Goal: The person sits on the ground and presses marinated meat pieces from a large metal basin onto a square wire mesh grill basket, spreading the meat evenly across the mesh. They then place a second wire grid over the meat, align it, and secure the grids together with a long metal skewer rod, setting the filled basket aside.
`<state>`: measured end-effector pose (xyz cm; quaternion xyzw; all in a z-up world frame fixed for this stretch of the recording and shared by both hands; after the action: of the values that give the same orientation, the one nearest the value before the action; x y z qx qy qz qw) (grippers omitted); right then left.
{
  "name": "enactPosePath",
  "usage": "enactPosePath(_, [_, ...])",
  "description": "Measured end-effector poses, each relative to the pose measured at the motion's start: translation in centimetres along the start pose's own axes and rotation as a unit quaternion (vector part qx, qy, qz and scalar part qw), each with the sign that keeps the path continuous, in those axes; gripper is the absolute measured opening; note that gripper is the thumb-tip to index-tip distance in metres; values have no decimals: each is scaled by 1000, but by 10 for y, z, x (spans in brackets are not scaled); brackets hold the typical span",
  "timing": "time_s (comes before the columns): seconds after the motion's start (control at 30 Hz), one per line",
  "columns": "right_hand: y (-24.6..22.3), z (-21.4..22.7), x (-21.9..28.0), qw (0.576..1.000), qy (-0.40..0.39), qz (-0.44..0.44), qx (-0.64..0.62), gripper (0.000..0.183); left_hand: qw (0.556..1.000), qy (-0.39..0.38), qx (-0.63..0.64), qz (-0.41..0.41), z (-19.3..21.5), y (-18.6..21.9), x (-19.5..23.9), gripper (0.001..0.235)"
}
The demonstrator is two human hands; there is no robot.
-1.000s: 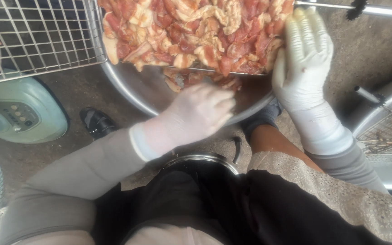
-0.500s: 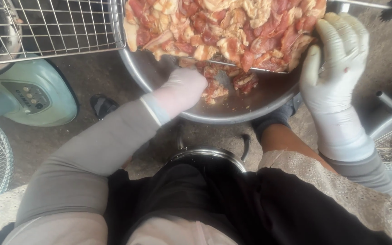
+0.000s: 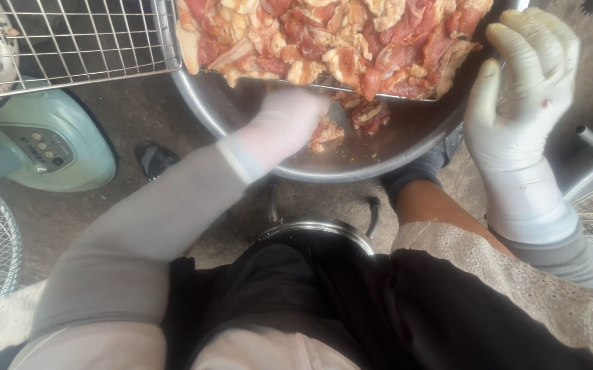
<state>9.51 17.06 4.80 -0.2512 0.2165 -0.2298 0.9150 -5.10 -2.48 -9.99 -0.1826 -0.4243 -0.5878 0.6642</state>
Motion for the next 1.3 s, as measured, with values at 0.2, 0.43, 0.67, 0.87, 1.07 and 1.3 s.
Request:
enactPosePath(0.2, [-57, 15, -28, 972, 0, 64, -226, 16, 862, 156, 481, -30, 50, -8, 53, 7])
enactPosePath(0.43, [-94, -62, -15, 898, -250, -9, -362, 57, 680, 157, 708, -103, 72, 29, 84, 13])
enactPosePath(0.67, [-70, -77, -14, 946, -203, -58, -246, 23, 801, 386, 456, -29, 97, -15, 97, 11])
enactPosePath(0.87, [-107, -68, -41, 983, -92, 155, 46, 18, 864, 499, 66, 3, 137, -4, 117, 18])
enactPosePath(1.07, [-111, -63, -39, 978, -50, 185, 78, 20, 880, 469, 62, 36, 133, -17, 115, 20])
enactPosePath(1.3, [-98, -59, -45, 978, -64, 192, 58, 11, 839, 537, -19, -86, 131, 18, 116, 29])
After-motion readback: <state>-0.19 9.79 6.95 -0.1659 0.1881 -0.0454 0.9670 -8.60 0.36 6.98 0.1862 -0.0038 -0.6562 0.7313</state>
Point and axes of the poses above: each hand's wrist, its own x-axis away from the middle knuckle, its own z-axis out of the back of the hand, y = z × x, the point moved 10 cm from there along -x, towards the middle knuckle, and after that the axes turned 1 degree about -z, right-handed, at the moved point
